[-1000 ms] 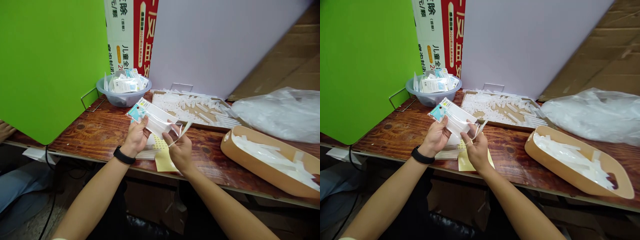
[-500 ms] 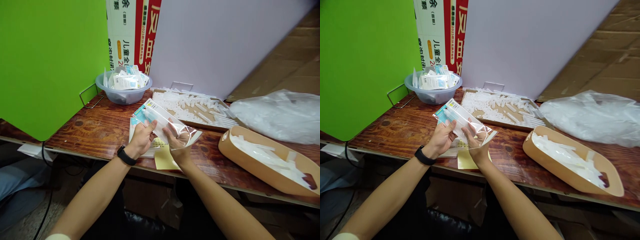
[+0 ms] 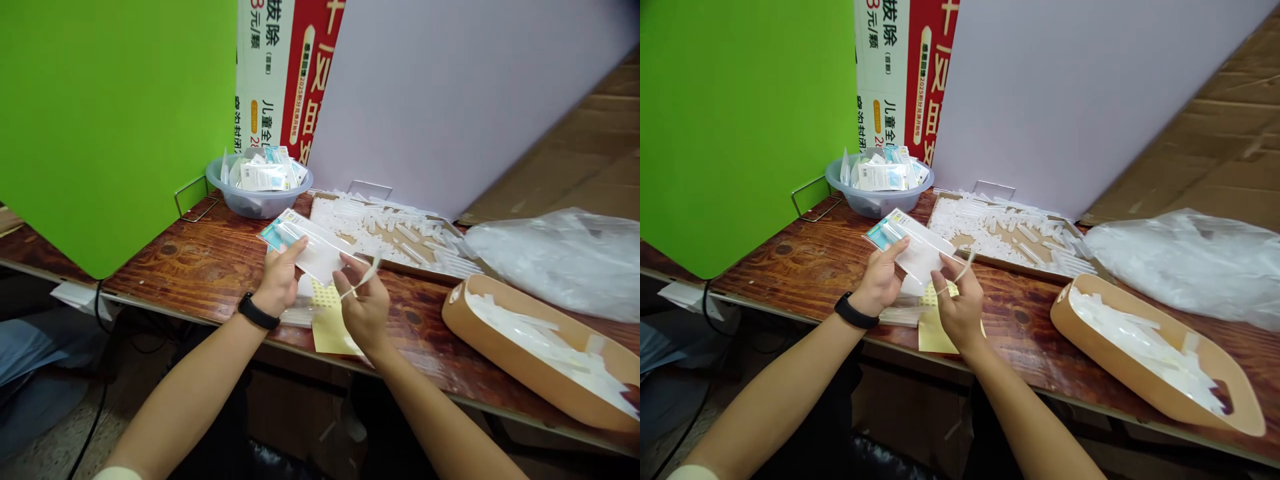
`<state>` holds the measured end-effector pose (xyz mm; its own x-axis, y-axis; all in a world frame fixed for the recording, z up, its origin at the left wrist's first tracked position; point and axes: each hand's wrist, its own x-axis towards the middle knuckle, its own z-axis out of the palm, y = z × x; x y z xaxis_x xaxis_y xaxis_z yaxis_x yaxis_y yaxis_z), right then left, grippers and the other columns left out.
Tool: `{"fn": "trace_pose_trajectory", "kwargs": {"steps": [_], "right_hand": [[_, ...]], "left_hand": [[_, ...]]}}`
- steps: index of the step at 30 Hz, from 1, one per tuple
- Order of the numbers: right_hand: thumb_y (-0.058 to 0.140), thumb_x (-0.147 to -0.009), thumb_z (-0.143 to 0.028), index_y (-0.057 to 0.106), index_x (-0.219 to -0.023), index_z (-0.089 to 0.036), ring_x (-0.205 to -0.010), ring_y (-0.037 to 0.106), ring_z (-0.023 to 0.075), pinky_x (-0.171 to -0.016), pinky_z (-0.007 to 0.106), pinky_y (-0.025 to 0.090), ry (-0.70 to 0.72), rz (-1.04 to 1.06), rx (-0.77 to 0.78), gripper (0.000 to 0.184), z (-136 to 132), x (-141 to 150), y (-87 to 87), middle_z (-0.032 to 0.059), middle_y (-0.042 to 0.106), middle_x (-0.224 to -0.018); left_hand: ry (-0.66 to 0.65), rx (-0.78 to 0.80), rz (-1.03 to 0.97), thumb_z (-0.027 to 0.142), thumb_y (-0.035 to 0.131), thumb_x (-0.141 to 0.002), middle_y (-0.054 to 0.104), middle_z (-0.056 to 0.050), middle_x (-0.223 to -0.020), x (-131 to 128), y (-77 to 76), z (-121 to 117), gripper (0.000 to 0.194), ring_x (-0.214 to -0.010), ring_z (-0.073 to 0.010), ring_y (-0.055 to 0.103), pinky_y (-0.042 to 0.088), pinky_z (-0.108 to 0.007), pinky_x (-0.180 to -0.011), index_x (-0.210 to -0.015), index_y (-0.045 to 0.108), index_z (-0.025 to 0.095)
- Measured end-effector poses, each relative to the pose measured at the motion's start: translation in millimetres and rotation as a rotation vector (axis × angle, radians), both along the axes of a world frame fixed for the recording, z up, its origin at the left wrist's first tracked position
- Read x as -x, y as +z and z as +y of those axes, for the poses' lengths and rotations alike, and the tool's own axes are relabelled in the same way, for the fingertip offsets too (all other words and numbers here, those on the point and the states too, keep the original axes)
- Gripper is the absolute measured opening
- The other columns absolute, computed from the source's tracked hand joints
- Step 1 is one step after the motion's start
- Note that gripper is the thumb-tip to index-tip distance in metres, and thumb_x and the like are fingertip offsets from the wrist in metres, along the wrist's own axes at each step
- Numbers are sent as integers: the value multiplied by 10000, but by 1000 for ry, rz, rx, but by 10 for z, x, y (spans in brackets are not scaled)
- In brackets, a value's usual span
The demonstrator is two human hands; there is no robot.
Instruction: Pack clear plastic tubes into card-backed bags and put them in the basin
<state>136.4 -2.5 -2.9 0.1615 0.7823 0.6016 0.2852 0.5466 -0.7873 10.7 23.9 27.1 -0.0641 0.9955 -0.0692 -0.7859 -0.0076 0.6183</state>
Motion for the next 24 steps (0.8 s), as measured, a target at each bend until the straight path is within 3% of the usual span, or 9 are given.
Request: {"fn": "trace_pose_trajectory", "kwargs": {"steps": [3, 7, 12, 14, 17, 18, 20, 22, 24], "right_hand": [[731, -745, -381, 583, -996, -219, -804, 661, 190, -736, 371, 575, 166, 290, 183, 333, -20, 1, 46, 37, 668, -945], [753, -701, -479, 642, -820, -146, -592, 639, 160, -599, 326, 582, 484, 372, 555, 371, 34, -83, 78, 36, 660, -726], [852, -539, -482, 643, -598, -121, -446, 557, 113, -531, 294, 575, 405, 428, 620, 422, 94, -153, 80, 17, 599, -540], [859, -522, -461, 658, -613, -122, -454, 551, 110, -507, 282, 565, 383, 445, 611, 404, 115, -171, 96, 15, 607, -558], [863, -504, -419, 690, -667, -116, -465, 539, 110, -444, 252, 512, 323, 398, 584, 384, 161, -254, 134, 21, 621, -586], [861, -499, -407, 693, -665, -112, -461, 529, 108, -420, 241, 483, 308, 356, 586, 378, 175, -299, 147, 25, 621, -585], [848, -504, -398, 686, -632, -109, -445, 501, 100, -394, 224, 420, 335, 246, 620, 355, 187, -399, 176, 27, 611, -564], [818, -538, -405, 675, -608, -112, -438, 482, 94, -403, 218, 381, 435, 122, 684, 333, 171, -482, 209, 21, 595, -540], [785, -576, -402, 672, -615, -120, -445, 473, 93, -427, 219, 370, 544, 16, 737, 307, 128, -523, 253, 8, 578, -528]], "left_hand": [[-17, -8, -19, 195, 803, -601, 707, -13, -760, 63, 63, 3, 305, -706, -170, 670, 515, -350, -834, -853, 647, 122], [-118, -63, 77, 250, 833, -588, 708, -18, -786, 58, 52, -52, 334, -692, -151, 653, 513, -314, -789, -840, 658, 120], [-157, -94, 246, 345, 814, -625, 702, -51, -905, 39, -28, -66, 391, -803, -165, 655, 507, -284, -767, -906, 660, 121], [-56, -66, 353, 407, 745, -698, 685, -93, -1013, 63, -33, -52, 458, -930, -228, 653, 513, -350, -825, -1037, 621, 126], [365, 19, 696, 363, 640, -781, 545, -179, -1303, 122, -3, -63, 593, -1255, -312, 484, 401, -496, -1022, -1292, 449, 130], [531, -13, 866, 309, 635, -776, 454, -191, -1399, 140, 10, -86, 637, -1349, -314, 373, 320, -519, -1088, -1339, 397, 129], [750, -261, 1209, 218, 631, -752, 305, -175, -1508, 163, 30, -160, 669, -1432, -293, 208, 187, -516, -1161, -1366, 376, 133], [726, -575, 1420, 198, 589, -782, 368, -166, -1479, 167, 39, -252, 560, -1402, -281, 289, 219, -497, -1158, -1320, 451, 127], [510, -701, 1483, 224, 554, -826, 571, -161, -1298, 165, 45, -320, 429, -1230, -268, 515, 379, -462, -1064, -1242, 537, 122]]}}
